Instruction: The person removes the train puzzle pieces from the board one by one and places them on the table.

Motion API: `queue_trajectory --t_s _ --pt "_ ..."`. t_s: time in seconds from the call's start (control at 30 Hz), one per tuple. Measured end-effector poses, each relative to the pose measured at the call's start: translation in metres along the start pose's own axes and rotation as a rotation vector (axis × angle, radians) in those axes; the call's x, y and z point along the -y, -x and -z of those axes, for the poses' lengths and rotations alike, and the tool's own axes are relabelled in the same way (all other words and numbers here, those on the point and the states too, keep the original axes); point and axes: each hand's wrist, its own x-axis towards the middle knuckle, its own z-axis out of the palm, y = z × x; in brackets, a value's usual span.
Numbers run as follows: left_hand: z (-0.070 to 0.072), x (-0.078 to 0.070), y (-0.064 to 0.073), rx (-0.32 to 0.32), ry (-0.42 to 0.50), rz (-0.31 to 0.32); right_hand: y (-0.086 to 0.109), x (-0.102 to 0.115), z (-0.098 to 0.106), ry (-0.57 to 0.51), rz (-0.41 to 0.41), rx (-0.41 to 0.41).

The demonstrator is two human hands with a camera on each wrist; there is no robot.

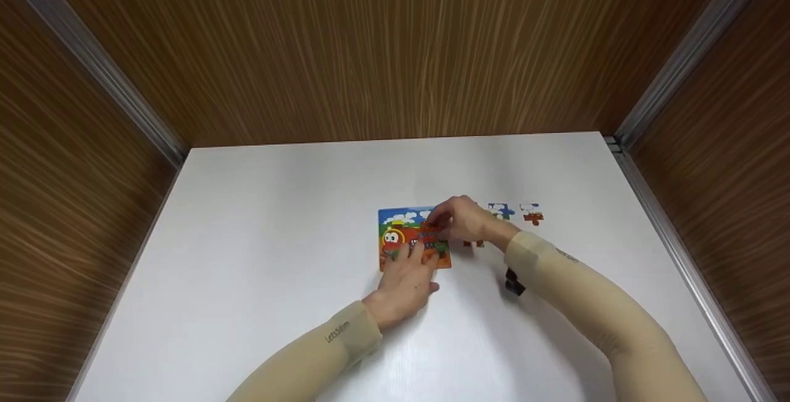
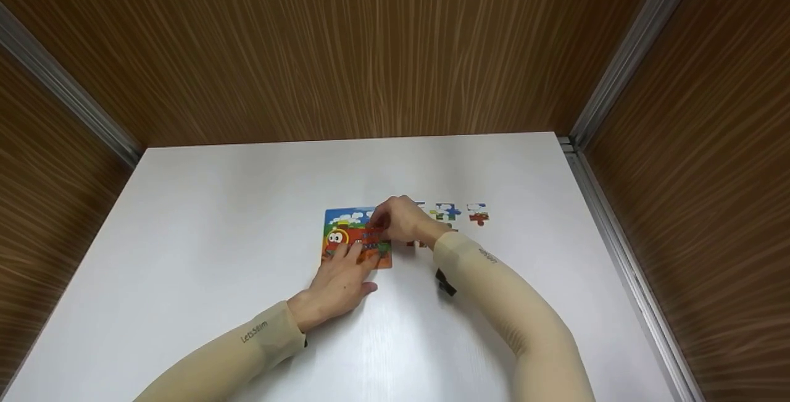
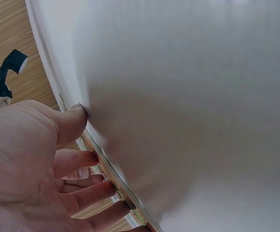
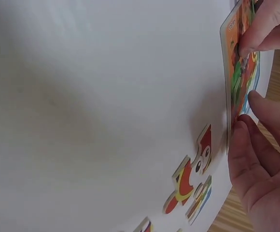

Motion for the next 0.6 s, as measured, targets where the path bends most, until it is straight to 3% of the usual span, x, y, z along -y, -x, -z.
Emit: queue_trajectory --t_s 0.6 --pt "0.0003 -0.0001 0.0005 -0.001 -0.022 0.007 -0.0047 0.0051 -0.0056 0.182 0.075 -0.009"
